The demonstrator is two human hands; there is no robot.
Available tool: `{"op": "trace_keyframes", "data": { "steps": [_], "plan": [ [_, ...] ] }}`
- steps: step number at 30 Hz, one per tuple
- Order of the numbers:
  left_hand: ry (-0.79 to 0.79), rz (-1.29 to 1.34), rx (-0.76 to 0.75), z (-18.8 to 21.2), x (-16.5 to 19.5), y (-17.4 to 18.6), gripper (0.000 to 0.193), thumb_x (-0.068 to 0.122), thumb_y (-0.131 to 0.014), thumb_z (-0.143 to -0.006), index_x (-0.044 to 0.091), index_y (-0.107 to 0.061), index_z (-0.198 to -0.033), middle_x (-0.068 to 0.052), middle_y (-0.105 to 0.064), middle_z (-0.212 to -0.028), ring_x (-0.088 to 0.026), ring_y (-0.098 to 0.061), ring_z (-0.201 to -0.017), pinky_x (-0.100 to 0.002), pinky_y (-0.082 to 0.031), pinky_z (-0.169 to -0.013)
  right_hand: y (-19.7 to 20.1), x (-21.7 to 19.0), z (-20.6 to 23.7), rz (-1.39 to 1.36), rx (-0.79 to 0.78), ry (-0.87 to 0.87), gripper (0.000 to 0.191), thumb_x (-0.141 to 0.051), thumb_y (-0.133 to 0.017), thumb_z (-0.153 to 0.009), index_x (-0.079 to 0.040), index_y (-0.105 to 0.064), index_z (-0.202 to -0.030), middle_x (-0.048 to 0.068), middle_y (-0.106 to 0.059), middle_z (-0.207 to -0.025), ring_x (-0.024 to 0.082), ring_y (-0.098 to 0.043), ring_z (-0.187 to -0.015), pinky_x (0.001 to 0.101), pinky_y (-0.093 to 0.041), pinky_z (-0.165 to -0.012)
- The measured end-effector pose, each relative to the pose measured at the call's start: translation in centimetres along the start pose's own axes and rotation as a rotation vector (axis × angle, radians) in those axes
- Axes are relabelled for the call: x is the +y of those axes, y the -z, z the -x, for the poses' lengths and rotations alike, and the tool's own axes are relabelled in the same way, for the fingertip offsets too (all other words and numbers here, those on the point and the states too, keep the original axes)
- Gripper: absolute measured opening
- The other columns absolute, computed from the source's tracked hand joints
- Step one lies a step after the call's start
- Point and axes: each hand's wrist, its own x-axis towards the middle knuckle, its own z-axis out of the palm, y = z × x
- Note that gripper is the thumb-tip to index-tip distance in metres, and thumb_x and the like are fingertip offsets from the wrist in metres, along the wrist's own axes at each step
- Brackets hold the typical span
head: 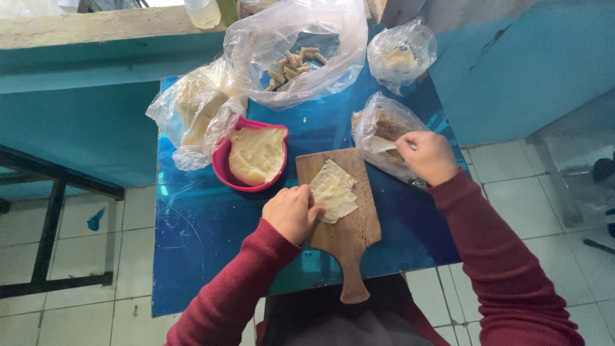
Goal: The person places a square dough wrapper on a small wooden board, spoons filling from a plastic bag onto it, and folds the wrapper over the filling by hand, repeating the process for successive wrappers. A bowl of dough and a knife sit on the blue table nearby.
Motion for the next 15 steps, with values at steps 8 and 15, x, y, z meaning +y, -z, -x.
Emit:
{"op": "trace_keyframes", "data": {
  "steps": [8, 15],
  "plan": [
    [-0.002, 0.045, -0.002, 0.0, 0.1, 0.1, 0.024, 0.029, -0.077, -0.082, 0.010, -0.063, -0.086, -0.006, -0.068, -0.085, -0.028, -0.065, -0.085, -0.042, -0.052, -0.077, 1.5, 2.3, 1.2, -0.043, 0.100, -0.141, 0.028, -0.029, -0.067, -0.098, -0.004, -0.078, -0.101, 0.018, -0.069, -0.075, 0.026, -0.071, -0.066, 0.0378, -0.052, -0.062],
    [0.005, 0.061, -0.007, 0.1, 0.1, 0.2, 0.023, 0.028, -0.077, -0.082, 0.010, -0.064, -0.087, -0.006, -0.069, -0.086, -0.029, -0.066, -0.086, -0.042, -0.052, -0.077, 1.3, 0.5, 5.6, -0.294, -0.019, -0.119, 0.021, -0.020, -0.068, -0.097, -0.002, -0.077, -0.103, 0.012, -0.072, -0.076, 0.013, -0.062, -0.067, 0.0301, -0.049, -0.061]
  ]
}}
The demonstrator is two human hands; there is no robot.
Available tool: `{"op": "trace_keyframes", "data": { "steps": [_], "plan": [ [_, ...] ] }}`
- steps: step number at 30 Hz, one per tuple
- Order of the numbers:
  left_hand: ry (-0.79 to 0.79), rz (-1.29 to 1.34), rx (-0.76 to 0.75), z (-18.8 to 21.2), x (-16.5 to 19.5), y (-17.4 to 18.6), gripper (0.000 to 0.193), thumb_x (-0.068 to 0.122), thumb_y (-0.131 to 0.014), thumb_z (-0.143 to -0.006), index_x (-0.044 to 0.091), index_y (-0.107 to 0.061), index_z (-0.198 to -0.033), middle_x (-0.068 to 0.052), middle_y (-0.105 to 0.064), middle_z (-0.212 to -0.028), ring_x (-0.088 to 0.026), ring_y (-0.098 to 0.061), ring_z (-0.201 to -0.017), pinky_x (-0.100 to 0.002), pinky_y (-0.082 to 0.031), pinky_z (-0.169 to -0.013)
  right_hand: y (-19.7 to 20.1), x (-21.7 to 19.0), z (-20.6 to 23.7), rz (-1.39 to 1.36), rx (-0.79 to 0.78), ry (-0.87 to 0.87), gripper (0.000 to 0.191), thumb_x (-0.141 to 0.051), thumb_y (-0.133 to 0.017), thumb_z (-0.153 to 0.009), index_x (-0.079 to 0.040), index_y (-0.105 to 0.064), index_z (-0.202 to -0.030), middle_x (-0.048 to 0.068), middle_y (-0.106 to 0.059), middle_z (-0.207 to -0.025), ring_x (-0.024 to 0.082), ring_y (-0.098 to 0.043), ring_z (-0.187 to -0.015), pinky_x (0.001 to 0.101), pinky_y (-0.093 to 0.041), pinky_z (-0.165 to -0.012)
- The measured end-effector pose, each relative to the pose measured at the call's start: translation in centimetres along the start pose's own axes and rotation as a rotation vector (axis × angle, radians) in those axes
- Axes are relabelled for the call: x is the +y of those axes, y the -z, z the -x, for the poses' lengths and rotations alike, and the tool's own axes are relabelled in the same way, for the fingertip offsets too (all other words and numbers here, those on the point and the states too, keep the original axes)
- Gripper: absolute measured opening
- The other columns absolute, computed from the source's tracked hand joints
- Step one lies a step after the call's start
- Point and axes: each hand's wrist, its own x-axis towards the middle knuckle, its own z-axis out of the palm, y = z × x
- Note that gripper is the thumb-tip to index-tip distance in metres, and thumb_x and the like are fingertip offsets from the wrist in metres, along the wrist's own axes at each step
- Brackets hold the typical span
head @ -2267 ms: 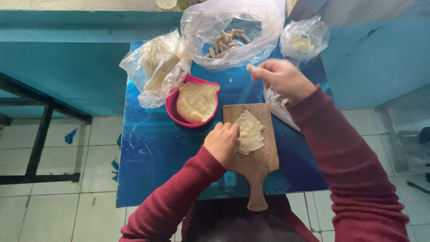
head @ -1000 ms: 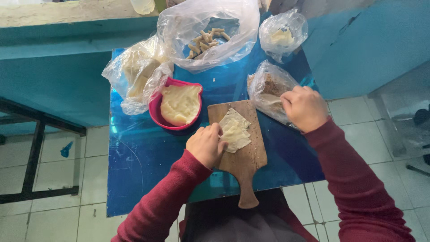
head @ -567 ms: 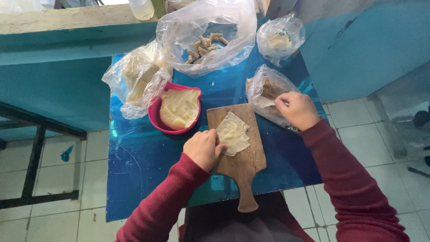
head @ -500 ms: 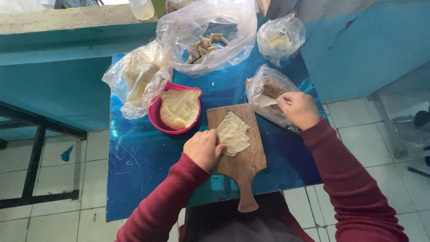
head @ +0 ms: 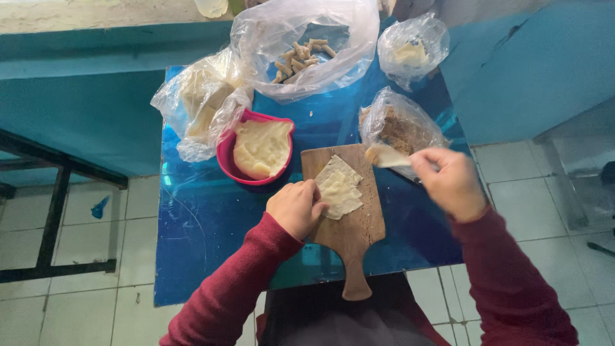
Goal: The person places a square dough wrapper on a small wooden board, spoons filling from a plastic bag onto it, and folds the wrapper over the filling by hand, repeating the process for successive wrappers. A bowl of dough and a knife sit on the blue table nearby.
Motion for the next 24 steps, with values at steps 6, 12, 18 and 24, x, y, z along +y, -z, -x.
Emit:
{"op": "trace_keyframes", "data": {
  "steps": [6, 12, 18, 24],
  "plan": [
    [0.018, 0.000, -0.015, -0.2, -0.1, -0.2, 0.019, 0.026, -0.074, -0.083, 0.010, -0.065, -0.088, -0.007, -0.070, -0.086, -0.029, -0.068, -0.087, -0.043, -0.053, -0.076, -3.6, -2.2, 3.7, 0.137, -0.040, 0.257, 0.013, -0.015, -0.071, -0.091, -0.003, -0.075, -0.095, 0.010, -0.066, -0.079, 0.024, -0.063, -0.066, 0.0368, -0.049, -0.061],
    [0.024, 0.029, 0.005, -0.2, -0.2, -0.2, 0.018, 0.025, -0.071, -0.086, 0.009, -0.063, -0.090, -0.007, -0.071, -0.085, -0.030, -0.068, -0.085, -0.044, -0.054, -0.073, -4.4, -3.2, 5.0, 0.365, 0.016, 0.598, 0.017, -0.011, -0.074, -0.086, -0.007, -0.074, -0.103, 0.006, -0.057, -0.078, 0.026, -0.058, -0.075, 0.0400, -0.047, -0.069],
    [0.028, 0.042, 0.019, -0.2, -0.1, -0.2, 0.018, 0.025, -0.071, -0.086, 0.009, -0.063, -0.090, -0.008, -0.071, -0.083, -0.031, -0.069, -0.084, -0.045, -0.054, -0.071, -4.3, -2.9, 5.4, 0.473, 0.039, 0.737, 0.030, -0.011, -0.076, -0.081, -0.007, -0.075, -0.110, 0.003, -0.053, -0.077, 0.023, -0.054, -0.073, 0.0384, -0.043, -0.067],
    [0.029, 0.068, 0.002, -0.3, -0.1, -0.1, 0.019, 0.025, -0.071, -0.086, 0.009, -0.063, -0.091, -0.009, -0.071, -0.084, -0.032, -0.069, -0.084, -0.046, -0.054, -0.070, -4.4, -2.6, 5.3, 0.498, 0.040, 0.786, 0.030, -0.011, -0.076, -0.082, -0.007, -0.075, -0.112, 0.002, -0.052, -0.076, 0.021, -0.052, -0.070, 0.0381, -0.042, -0.066]
  ]
}}
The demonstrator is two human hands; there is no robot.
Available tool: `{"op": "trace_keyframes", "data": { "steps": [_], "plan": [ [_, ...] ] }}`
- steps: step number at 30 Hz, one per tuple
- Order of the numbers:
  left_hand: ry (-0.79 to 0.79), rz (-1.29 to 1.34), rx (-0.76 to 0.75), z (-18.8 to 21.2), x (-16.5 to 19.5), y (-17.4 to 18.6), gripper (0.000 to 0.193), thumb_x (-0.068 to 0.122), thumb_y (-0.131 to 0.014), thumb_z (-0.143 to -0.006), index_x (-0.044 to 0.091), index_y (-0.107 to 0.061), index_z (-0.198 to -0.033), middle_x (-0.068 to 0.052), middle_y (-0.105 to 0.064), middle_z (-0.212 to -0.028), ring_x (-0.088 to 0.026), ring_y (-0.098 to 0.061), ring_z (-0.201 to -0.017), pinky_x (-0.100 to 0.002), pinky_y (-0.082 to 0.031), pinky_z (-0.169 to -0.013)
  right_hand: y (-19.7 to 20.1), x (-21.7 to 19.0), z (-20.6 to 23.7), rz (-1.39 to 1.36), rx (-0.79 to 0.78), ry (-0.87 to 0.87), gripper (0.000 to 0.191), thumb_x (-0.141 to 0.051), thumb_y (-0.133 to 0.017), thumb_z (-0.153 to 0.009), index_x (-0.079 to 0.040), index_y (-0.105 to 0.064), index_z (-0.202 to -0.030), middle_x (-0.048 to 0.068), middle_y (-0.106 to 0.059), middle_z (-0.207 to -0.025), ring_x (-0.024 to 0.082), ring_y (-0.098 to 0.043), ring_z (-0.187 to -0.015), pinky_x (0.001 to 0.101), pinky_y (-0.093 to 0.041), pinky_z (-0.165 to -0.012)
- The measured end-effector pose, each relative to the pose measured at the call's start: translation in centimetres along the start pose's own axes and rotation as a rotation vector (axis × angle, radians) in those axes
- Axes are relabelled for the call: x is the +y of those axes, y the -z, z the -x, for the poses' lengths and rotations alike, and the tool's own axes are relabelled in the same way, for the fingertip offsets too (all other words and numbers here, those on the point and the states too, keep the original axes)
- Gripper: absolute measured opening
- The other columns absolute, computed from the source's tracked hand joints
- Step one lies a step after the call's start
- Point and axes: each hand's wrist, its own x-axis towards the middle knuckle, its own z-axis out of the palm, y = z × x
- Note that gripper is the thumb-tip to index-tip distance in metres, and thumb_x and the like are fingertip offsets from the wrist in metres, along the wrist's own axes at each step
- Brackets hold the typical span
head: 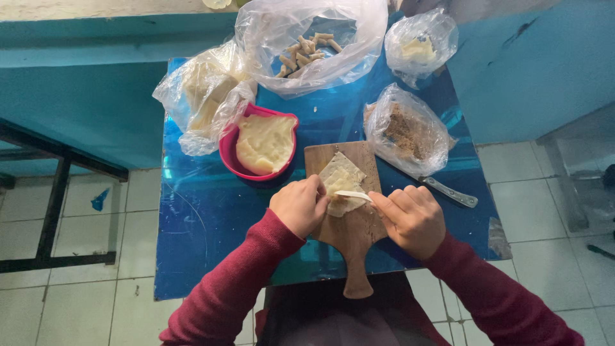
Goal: The person places a square dough wrapper on a small wooden board, spoons filling from a plastic bag onto it, and folds the wrapper over the filling by hand, repeating the process for successive wrappers. A bowl of dough and a knife sit on the blue table nearby.
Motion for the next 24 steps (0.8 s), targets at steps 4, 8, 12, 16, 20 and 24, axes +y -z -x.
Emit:
{"op": "trace_keyframes", "data": {
  "steps": [4, 8, 12, 16, 20, 24],
  "plan": [
    [0.024, 0.001, -0.018, -0.1, 0.1, 0.1, 0.018, 0.025, -0.070, -0.087, 0.009, -0.063, -0.092, -0.009, -0.071, -0.084, -0.032, -0.069, -0.084, -0.046, -0.054, -0.070, -0.4, -0.1, -0.1, -0.096, 0.009, -0.135, 0.019, -0.012, -0.074, -0.087, -0.007, -0.075, -0.105, 0.005, -0.053, -0.074, 0.024, -0.054, -0.071, 0.0390, -0.044, -0.067],
    [-0.006, 0.040, 0.006, -0.1, 0.1, 0.2, 0.016, 0.023, -0.069, -0.087, 0.009, -0.062, -0.091, -0.009, -0.072, -0.086, -0.032, -0.070, -0.085, -0.045, -0.054, -0.071, -0.7, 0.5, -0.1, -0.434, -0.042, -0.562, 0.012, -0.013, -0.069, -0.094, -0.006, -0.076, -0.100, 0.007, -0.063, -0.077, 0.022, -0.061, -0.064, 0.0346, -0.048, -0.059],
    [-0.035, 0.076, 0.047, -0.1, 0.2, 0.0, 0.015, 0.020, -0.068, -0.087, 0.008, -0.061, -0.091, -0.010, -0.070, -0.087, -0.032, -0.068, -0.087, -0.045, -0.053, -0.073, -0.4, 3.2, 0.0, -0.449, 0.075, -0.633, 0.012, -0.015, -0.067, -0.100, -0.005, -0.074, -0.102, 0.010, -0.070, -0.085, 0.025, -0.068, -0.072, 0.0338, -0.051, -0.064],
    [-0.072, 0.129, 0.041, -0.2, 0.2, -0.2, 0.014, 0.019, -0.067, -0.087, 0.007, -0.060, -0.092, -0.010, -0.068, -0.087, -0.032, -0.066, -0.087, -0.045, -0.052, -0.076, -0.3, 6.6, 0.2, -0.059, 0.143, -0.641, 0.013, -0.019, -0.070, -0.105, -0.007, -0.076, -0.107, 0.015, -0.071, -0.093, 0.031, -0.069, -0.080, 0.0388, -0.052, -0.070],
    [-0.120, 0.170, 0.038, -0.2, -0.1, -0.5, 0.016, 0.019, -0.068, -0.087, 0.006, -0.060, -0.093, -0.012, -0.068, -0.087, -0.033, -0.066, -0.087, -0.045, -0.052, -0.075, -0.6, 8.1, -0.5, -0.059, 0.106, -0.678, 0.018, -0.025, -0.075, -0.101, -0.009, -0.075, -0.107, 0.014, -0.073, -0.095, 0.035, -0.071, -0.083, 0.0437, -0.054, -0.071],
    [-0.138, 0.179, 0.075, -0.3, -0.4, -1.1, 0.010, 0.016, -0.067, -0.092, 0.006, -0.065, -0.093, -0.013, -0.068, -0.089, -0.034, -0.066, -0.089, -0.045, -0.053, -0.077, 0.2, 7.1, -1.6, 0.104, 0.091, -0.650, 0.032, -0.032, -0.083, -0.086, -0.010, -0.075, -0.107, 0.012, -0.070, -0.096, 0.034, -0.066, -0.088, 0.0448, -0.050, -0.076]
  ]
}}
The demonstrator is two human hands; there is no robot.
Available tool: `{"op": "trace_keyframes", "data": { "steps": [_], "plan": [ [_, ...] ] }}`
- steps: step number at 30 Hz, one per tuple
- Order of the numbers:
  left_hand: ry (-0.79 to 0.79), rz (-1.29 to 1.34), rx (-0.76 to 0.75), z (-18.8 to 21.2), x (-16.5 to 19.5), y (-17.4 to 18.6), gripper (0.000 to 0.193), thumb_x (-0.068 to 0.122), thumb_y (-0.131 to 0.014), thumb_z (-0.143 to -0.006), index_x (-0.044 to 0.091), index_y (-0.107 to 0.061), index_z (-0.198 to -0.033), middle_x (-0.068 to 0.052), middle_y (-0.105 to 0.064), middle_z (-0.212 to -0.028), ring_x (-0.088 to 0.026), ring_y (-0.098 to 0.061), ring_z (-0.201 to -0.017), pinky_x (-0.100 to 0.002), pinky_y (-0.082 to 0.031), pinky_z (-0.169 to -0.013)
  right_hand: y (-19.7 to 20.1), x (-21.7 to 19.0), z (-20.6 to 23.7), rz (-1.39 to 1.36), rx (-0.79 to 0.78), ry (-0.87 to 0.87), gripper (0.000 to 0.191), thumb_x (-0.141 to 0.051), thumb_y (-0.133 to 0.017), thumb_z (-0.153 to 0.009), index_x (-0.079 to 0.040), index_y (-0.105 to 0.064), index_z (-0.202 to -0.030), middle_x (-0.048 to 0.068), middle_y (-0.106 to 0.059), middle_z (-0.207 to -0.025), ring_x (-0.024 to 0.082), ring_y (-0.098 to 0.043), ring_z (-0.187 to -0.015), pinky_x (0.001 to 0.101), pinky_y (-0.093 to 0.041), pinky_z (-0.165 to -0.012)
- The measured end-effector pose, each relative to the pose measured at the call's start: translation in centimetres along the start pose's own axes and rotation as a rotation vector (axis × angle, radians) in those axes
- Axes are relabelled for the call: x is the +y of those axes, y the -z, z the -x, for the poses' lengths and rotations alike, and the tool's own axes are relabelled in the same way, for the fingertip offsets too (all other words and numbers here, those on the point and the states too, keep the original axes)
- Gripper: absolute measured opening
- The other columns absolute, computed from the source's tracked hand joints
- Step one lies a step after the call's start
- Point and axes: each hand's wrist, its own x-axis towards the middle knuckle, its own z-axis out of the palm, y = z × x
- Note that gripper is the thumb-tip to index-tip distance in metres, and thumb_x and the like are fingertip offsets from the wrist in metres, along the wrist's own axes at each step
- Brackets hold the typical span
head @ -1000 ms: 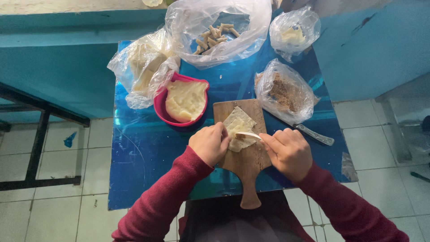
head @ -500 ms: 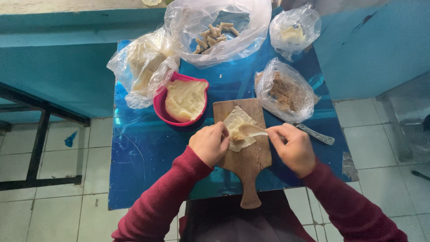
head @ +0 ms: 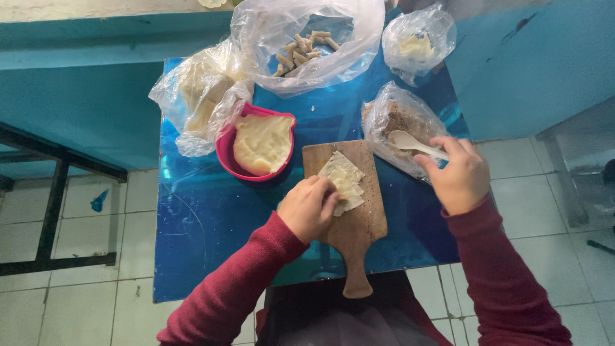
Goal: The person places a square dough wrapper on a small wooden board, spoons filling from a plastic bag onto it, and folds the wrapper over the filling by hand, repeating the process for successive wrappers. A bowl of dough and a knife sit on the blue table nearby.
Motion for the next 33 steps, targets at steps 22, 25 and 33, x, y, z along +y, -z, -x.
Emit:
{"op": "trace_keyframes", "data": {
  "steps": [22, 25, 33],
  "plan": [
    [0.020, -0.240, 0.010, -0.3, 0.5, 1.6, 0.030, 0.024, -0.078, -0.078, 0.007, -0.062, -0.097, -0.010, -0.065, -0.091, -0.032, -0.061, -0.090, -0.043, -0.051, -0.075, -3.8, -8.3, 6.6, -0.268, -0.277, 0.086, 0.020, -0.017, -0.077, -0.081, -0.015, -0.071, -0.101, -0.003, -0.072, -0.082, 0.023, -0.064, -0.084, 0.0397, -0.046, -0.078],
    [-0.128, -0.227, 0.063, -0.2, 0.2, 1.4, 0.019, 0.018, -0.073, -0.079, 0.009, -0.064, -0.093, -0.009, -0.065, -0.092, -0.032, -0.061, -0.092, -0.042, -0.051, -0.077, -4.2, -8.5, 6.7, -0.329, -0.246, 0.090, 0.027, -0.012, -0.079, -0.079, -0.013, -0.070, -0.104, -0.001, -0.072, -0.081, 0.023, -0.065, -0.084, 0.0403, -0.048, -0.078],
    [-0.109, -0.199, -0.009, -0.1, -0.4, 0.6, 0.009, 0.017, -0.071, -0.085, 0.010, -0.067, -0.087, -0.008, -0.065, -0.090, -0.031, -0.062, -0.091, -0.041, -0.052, -0.078, -3.6, -9.2, 6.9, -0.738, -0.307, -0.129, 0.030, -0.004, -0.075, -0.088, -0.005, -0.062, -0.115, 0.005, -0.071, -0.086, 0.012, -0.071, -0.076, 0.0272, -0.057, -0.068]
  ]
}}
